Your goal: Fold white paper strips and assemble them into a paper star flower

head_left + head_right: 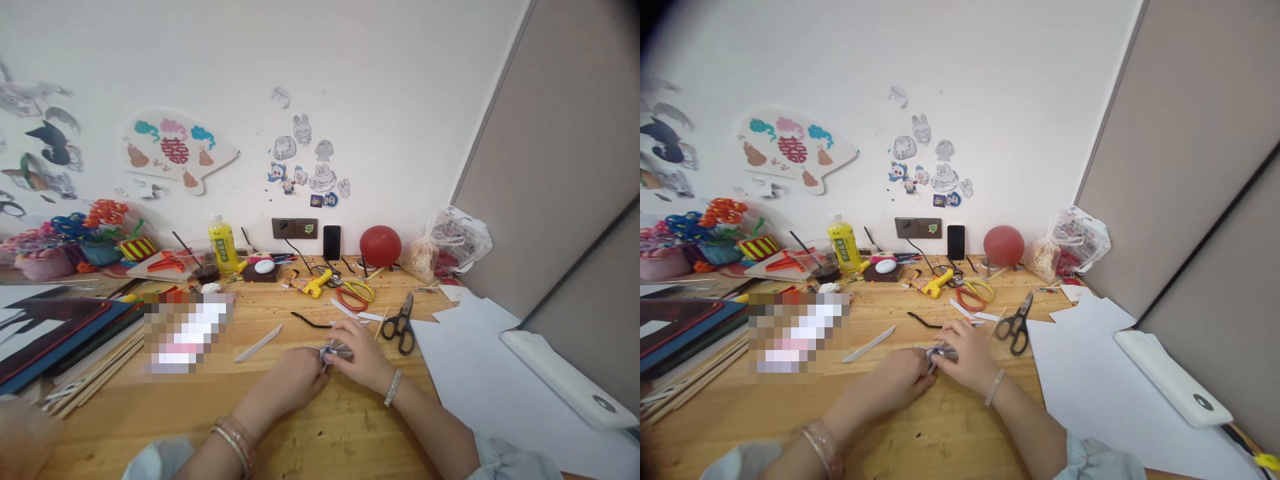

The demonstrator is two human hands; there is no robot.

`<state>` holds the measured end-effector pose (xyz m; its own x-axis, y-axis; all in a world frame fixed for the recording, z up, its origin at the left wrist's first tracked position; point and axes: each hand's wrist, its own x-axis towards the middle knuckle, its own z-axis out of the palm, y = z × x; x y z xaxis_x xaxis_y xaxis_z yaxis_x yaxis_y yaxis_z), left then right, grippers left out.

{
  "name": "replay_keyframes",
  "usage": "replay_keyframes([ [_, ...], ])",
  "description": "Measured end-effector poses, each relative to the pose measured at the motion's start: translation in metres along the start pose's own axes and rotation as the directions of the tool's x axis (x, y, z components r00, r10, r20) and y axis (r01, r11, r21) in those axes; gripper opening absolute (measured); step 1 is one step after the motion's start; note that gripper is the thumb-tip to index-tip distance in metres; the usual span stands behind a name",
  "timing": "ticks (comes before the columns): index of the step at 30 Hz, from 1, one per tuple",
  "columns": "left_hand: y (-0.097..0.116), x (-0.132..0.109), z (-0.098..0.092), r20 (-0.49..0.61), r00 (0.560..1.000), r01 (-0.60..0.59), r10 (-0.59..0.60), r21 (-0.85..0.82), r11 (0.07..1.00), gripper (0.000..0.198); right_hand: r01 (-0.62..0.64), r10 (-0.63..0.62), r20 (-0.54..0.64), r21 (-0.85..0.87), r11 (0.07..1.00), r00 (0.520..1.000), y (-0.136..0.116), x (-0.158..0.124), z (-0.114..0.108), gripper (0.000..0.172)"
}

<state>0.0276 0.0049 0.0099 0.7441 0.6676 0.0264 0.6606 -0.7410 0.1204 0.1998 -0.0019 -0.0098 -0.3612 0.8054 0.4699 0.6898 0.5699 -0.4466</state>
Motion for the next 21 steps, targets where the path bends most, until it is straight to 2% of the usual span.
replay_keyframes([
  [3,-0.001,0.0,0.0,-0.02,1.0,-0.005,0.005,-0.013,1.0,0.025,0.091,-0.091,0.011,-0.006,0.996,0.996,-0.002,0.003,-0.002,0.015],
  [6,0.0,0.0,-0.003,-0.005,1.0,0.025,-0.024,0.044,0.999,0.025,0.086,-0.085,0.055,-0.011,0.996,0.995,-0.003,0.006,-0.003,0.01],
  [11,0.0,0.002,-0.002,-0.03,0.999,0.042,-0.037,0.192,0.981,0.022,-0.068,0.065,0.09,0.033,0.997,0.994,-0.004,0.009,-0.008,0.008],
  [15,-0.004,0.006,0.006,-0.11,0.994,-0.006,0.029,0.198,0.98,0.018,-0.24,0.215,0.197,0.112,0.964,0.957,0.005,0.01,-0.007,0.006],
  [18,-0.006,0.008,0.007,-0.139,0.985,-0.074,0.097,0.167,0.983,0.018,-0.267,0.211,0.261,0.202,0.942,0.942,0.016,0.01,-0.004,0.01],
  [21,-0.006,0.008,0.005,-0.2,0.968,-0.128,0.15,0.121,0.984,0.021,-0.271,0.2,0.267,0.264,0.926,0.943,0.024,0.01,-0.004,0.014],
])
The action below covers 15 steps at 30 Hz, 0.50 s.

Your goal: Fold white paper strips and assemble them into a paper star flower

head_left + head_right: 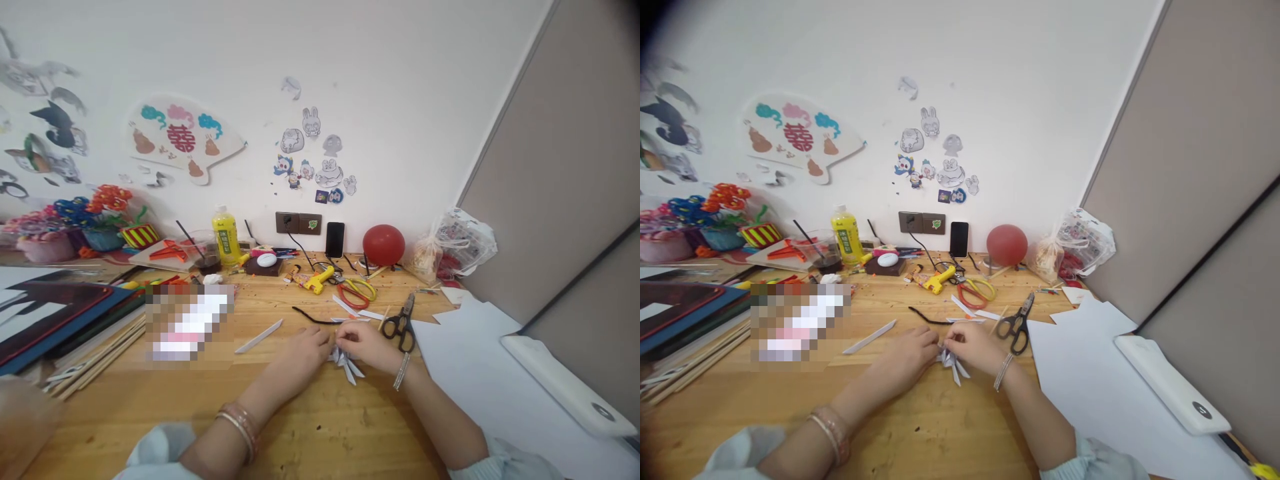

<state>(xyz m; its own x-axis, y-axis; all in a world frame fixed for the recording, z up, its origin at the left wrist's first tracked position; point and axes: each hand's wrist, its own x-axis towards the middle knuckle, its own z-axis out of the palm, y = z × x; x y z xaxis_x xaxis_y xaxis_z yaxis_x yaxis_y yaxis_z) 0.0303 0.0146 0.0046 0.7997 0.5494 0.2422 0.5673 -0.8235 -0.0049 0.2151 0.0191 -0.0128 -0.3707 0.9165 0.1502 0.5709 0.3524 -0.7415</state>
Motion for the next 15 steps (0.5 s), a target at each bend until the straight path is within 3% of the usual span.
replay_keyframes([
  [5,-0.001,0.001,-0.001,0.001,1.0,-0.022,0.022,-0.067,0.998,0.022,0.04,-0.04,0.006,0.018,0.999,0.999,0.004,-0.005,-0.006,0.017],
  [15,0.005,0.002,0.003,0.017,0.998,0.059,-0.059,0.001,0.998,0.02,0.093,-0.097,0.068,0.066,0.994,0.993,0.012,-0.009,-0.016,0.018],
])
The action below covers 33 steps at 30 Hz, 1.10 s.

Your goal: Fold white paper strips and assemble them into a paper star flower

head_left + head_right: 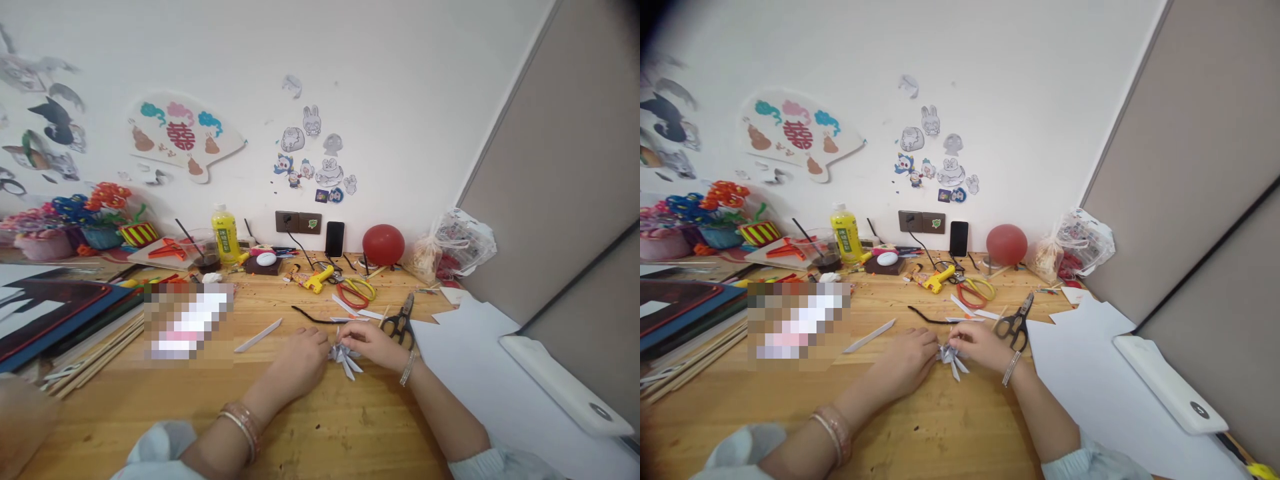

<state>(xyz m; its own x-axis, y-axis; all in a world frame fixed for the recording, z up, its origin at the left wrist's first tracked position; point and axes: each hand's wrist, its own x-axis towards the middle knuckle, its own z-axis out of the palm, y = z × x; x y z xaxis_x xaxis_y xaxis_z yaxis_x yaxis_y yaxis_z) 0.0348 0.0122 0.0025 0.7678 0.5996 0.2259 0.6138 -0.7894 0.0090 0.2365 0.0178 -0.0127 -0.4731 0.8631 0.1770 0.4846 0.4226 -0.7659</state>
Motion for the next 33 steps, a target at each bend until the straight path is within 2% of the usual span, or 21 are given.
replay_keyframes([
  [2,0.001,0.0,0.001,-0.019,1.0,0.008,-0.009,-0.019,1.0,0.021,-0.023,0.022,-0.009,-0.017,1.0,1.0,-0.004,-0.001,0.002,0.021],
  [4,0.0,0.0,0.004,-0.039,0.999,0.017,-0.019,-0.059,0.998,0.021,-0.025,0.022,-0.025,-0.097,0.995,0.999,-0.011,-0.002,0.006,0.035],
  [6,-0.003,0.001,0.007,-0.051,0.998,0.025,-0.03,-0.11,0.994,0.018,0.004,-0.017,-0.055,-0.22,0.975,0.998,-0.018,-0.002,0.011,0.046],
  [9,-0.006,0.002,0.011,-0.066,0.996,0.044,-0.057,-0.178,0.983,0.014,0.052,-0.111,-0.137,-0.374,0.926,0.984,-0.029,-0.003,0.02,0.049],
  [13,-0.002,0.002,0.014,-0.068,0.987,0.13,-0.145,-0.196,0.972,0.013,0.071,-0.226,-0.246,-0.513,0.855,0.943,-0.04,-0.004,0.027,0.033],
  [17,0.004,0.002,0.015,-0.03,0.979,0.194,-0.202,-0.18,0.964,0.013,0.099,-0.281,-0.223,-0.593,0.799,0.933,-0.04,-0.005,0.028,0.007],
  [19,0.006,0.003,0.014,-0.035,0.978,0.197,-0.206,-0.179,0.964,0.014,0.111,-0.291,-0.219,-0.591,0.799,0.931,-0.037,-0.005,0.028,0.004],
  [25,0.004,0.004,0.02,-0.056,0.981,0.171,-0.185,-0.201,0.965,0.022,0.056,-0.219,-0.311,-0.457,0.888,0.925,-0.027,-0.001,0.028,0.011],
  [33,0.0,0.004,0.024,-0.045,0.991,0.119,-0.128,-0.167,0.979,0.018,0.02,-0.152,-0.332,-0.37,0.929,0.931,-0.025,0.002,0.027,0.014],
])
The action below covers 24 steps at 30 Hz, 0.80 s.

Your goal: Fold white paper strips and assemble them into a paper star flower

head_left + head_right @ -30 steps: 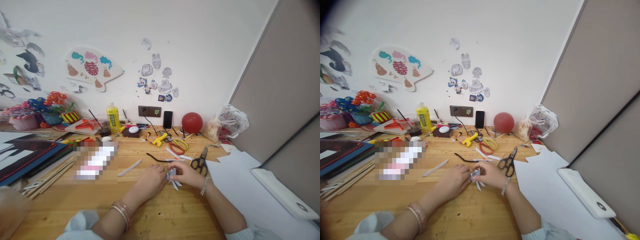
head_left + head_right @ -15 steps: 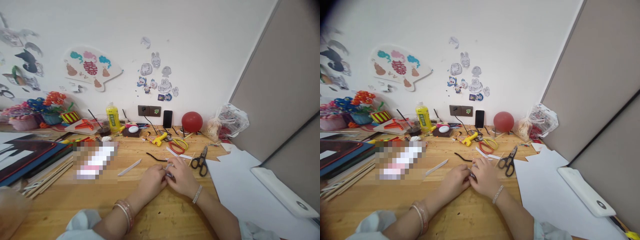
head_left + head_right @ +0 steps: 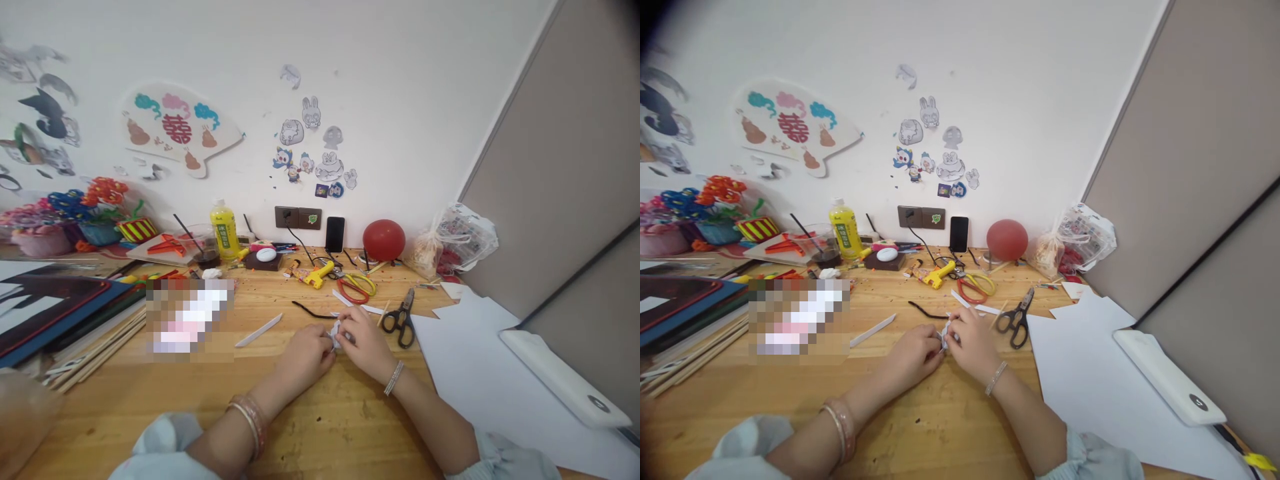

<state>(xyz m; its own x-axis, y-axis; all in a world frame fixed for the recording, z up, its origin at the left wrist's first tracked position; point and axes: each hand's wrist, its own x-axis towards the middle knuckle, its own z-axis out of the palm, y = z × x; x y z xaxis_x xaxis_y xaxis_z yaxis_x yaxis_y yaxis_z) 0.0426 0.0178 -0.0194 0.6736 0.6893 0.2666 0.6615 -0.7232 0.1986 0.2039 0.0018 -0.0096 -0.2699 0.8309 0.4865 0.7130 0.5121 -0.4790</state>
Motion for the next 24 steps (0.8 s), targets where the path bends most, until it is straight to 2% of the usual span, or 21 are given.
replay_keyframes([
  [5,0.002,0.0,-0.001,0.018,1.0,-0.003,0.003,0.023,1.0,0.019,-0.042,0.041,0.033,0.04,0.998,0.999,-0.001,0.001,-0.001,0.014],
  [8,0.004,-0.002,-0.003,0.001,1.0,0.001,-0.001,0.02,1.0,0.019,-0.004,-0.015,0.145,0.131,0.991,0.989,0.003,0.001,-0.01,0.005],
  [11,0.005,-0.004,-0.006,0.011,1.0,0.01,-0.01,0.021,1.0,0.019,0.047,-0.094,0.242,0.191,0.981,0.966,0.011,0.002,-0.022,0.019],
  [15,0.005,-0.004,-0.011,0.034,0.999,0.003,-0.005,0.06,0.998,0.019,0.06,-0.122,0.315,0.198,0.978,0.941,0.019,0.002,-0.028,0.017],
  [24,0.007,-0.003,-0.016,0.051,0.999,-0.02,0.017,0.062,0.998,0.019,0.076,-0.118,0.328,0.139,0.987,0.937,0.017,0.002,-0.023,0.011],
])
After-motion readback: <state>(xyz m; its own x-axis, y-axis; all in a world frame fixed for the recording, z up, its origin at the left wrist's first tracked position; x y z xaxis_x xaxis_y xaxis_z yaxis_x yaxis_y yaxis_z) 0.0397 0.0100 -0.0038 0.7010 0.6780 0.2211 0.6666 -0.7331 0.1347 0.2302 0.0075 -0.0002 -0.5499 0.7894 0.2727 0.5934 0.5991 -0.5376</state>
